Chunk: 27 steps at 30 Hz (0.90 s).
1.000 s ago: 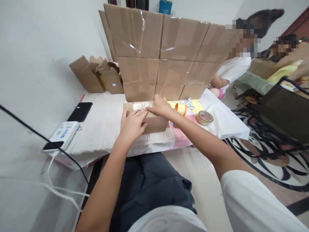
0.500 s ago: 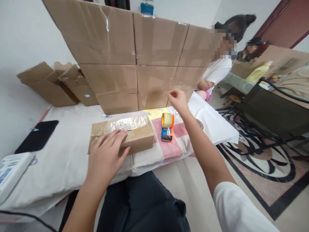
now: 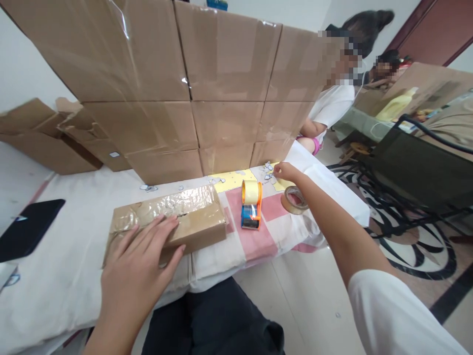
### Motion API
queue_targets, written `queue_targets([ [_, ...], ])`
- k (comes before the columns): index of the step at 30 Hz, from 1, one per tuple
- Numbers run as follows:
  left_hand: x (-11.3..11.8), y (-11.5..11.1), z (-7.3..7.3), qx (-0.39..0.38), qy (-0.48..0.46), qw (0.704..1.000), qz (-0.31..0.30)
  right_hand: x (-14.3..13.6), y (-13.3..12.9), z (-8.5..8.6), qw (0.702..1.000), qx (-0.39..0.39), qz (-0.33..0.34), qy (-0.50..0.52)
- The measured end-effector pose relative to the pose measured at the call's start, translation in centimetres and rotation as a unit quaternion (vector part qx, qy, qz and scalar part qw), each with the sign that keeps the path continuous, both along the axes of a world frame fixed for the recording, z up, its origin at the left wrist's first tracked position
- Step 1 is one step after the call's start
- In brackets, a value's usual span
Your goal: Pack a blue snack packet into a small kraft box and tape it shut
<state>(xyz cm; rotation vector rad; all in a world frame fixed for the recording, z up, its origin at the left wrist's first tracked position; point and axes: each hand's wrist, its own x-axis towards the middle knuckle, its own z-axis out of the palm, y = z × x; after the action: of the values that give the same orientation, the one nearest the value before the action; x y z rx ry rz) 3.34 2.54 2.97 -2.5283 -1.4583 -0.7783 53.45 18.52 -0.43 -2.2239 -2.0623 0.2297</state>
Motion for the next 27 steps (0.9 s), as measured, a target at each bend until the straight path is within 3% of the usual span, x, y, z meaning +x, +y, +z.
queue_targets([
  [6,0.0,-0.1,0.0,0.000,-0.003,1.000,0.002,0.0,-0.5,-0.4,1.000,0.017,0.020,0.012],
  [10,-0.1,-0.1,-0.2,0.004,-0.007,1.000,-0.002,-0.2,-1.2,0.1,0.999,0.044,-0.017,0.022],
  [14,-0.1,-0.1,-0.1,0.005,-0.024,1.000,-0.008,-0.7,-2.4,2.0,0.992,0.090,-0.061,0.063],
  [19,-0.9,0.7,0.4,0.009,-0.085,0.996,0.036,-4.0,-5.9,5.3,0.976,0.136,-0.040,0.169],
  [21,-1.8,1.4,0.5,0.017,-0.124,0.991,0.055,-6.8,-8.6,5.9,0.943,0.157,-0.001,0.294],
  [23,-2.8,2.2,0.3,0.025,-0.165,0.984,0.060,-10.3,-11.8,5.5,0.874,0.169,0.062,0.451],
  [27,-4.1,3.0,0.2,0.000,-0.204,0.978,0.044,-17.9,-17.3,2.8,0.801,0.103,0.136,0.574],
])
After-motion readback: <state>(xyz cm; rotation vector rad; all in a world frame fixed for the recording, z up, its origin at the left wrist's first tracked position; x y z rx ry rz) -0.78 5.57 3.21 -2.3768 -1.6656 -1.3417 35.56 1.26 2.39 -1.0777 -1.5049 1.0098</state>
